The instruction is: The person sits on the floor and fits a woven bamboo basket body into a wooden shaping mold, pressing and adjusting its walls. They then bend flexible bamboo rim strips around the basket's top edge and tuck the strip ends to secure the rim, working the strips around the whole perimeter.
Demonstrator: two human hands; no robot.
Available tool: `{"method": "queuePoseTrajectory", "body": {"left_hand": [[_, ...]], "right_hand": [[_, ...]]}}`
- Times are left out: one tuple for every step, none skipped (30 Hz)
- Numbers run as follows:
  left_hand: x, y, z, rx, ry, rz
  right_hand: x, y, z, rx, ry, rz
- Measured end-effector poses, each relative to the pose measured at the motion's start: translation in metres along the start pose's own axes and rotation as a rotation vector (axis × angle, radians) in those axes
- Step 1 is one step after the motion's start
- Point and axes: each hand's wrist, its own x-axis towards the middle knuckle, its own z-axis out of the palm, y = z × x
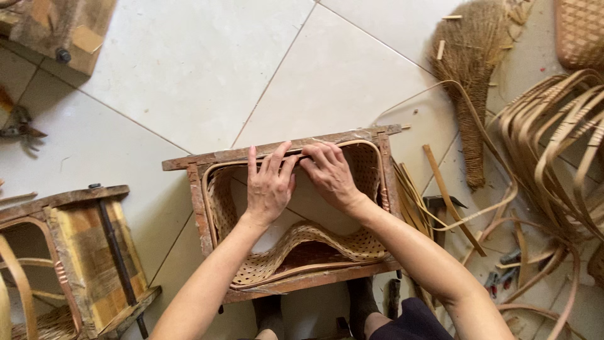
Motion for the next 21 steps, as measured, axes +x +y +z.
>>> {"method": "queuePoseTrajectory", "body": {"left_hand": [[0.004,-0.001,-0.001,0.023,0.022,0.033],[0.007,-0.001,-0.001,0.048,0.045,0.065],[0.008,0.0,-0.002,0.03,0.038,0.068],[0.008,0.0,-0.003,0.014,0.033,0.073],[0.008,0.002,-0.003,-0.001,0.024,0.072],[0.007,0.002,-0.004,-0.004,0.01,0.068],[0.007,0.002,-0.004,-0.005,-0.002,0.066],[0.007,0.0,-0.003,-0.005,-0.013,0.065],[0.007,-0.002,-0.002,-0.005,-0.019,0.069],[0.009,-0.005,0.0,-0.002,-0.024,0.07],[0.01,-0.008,0.002,0.004,-0.031,0.068],[0.013,-0.011,0.004,-0.004,-0.042,0.072],[0.015,-0.014,0.007,-0.015,-0.055,0.075],[0.017,-0.016,0.009,-0.026,-0.067,0.075],[0.019,-0.017,0.011,-0.013,-0.091,0.07],[0.02,-0.018,0.012,0.001,-0.103,0.065],[0.021,-0.018,0.012,0.011,-0.124,0.06],[0.022,-0.018,0.012,-0.024,-0.104,0.066],[0.022,-0.019,0.011,-0.059,-0.087,0.072],[0.023,-0.02,0.01,-0.091,-0.07,0.075],[0.023,-0.021,0.008,-0.102,-0.081,0.082]], "right_hand": [[-0.001,0.0,-0.001,-0.016,0.001,-0.014],[-0.003,0.0,-0.003,0.009,-0.012,-0.012],[-0.005,-0.001,-0.004,0.033,-0.022,-0.009],[-0.007,-0.002,-0.005,0.058,-0.028,-0.006],[-0.009,-0.003,-0.006,0.062,-0.025,-0.001],[-0.01,-0.005,-0.006,0.067,-0.021,-0.001],[-0.011,-0.007,-0.006,0.072,-0.012,-0.002],[-0.011,-0.008,-0.006,0.093,-0.008,0.01],[-0.012,-0.007,-0.007,0.114,-0.004,0.018],[-0.01,-0.005,-0.008,0.137,0.0,0.023],[-0.009,0.0,-0.011,0.131,-0.011,0.031],[-0.007,0.009,-0.014,0.125,-0.019,0.036],[-0.004,0.017,-0.018,0.12,-0.029,0.043],[-0.007,0.025,-0.025,0.122,-0.068,0.173],[-0.01,0.04,-0.034,0.116,-0.1,0.291],[-0.006,0.057,-0.038,0.004,-0.158,0.347],[-0.006,0.071,-0.041,-0.105,-0.217,0.411],[-0.008,0.081,-0.043,-0.148,-0.334,0.485],[-0.011,0.089,-0.042,-0.19,-0.45,0.561],[-0.014,0.094,-0.04,-0.184,-0.442,0.565],[-0.018,0.096,-0.035,-0.174,-0.435,0.566]]}}
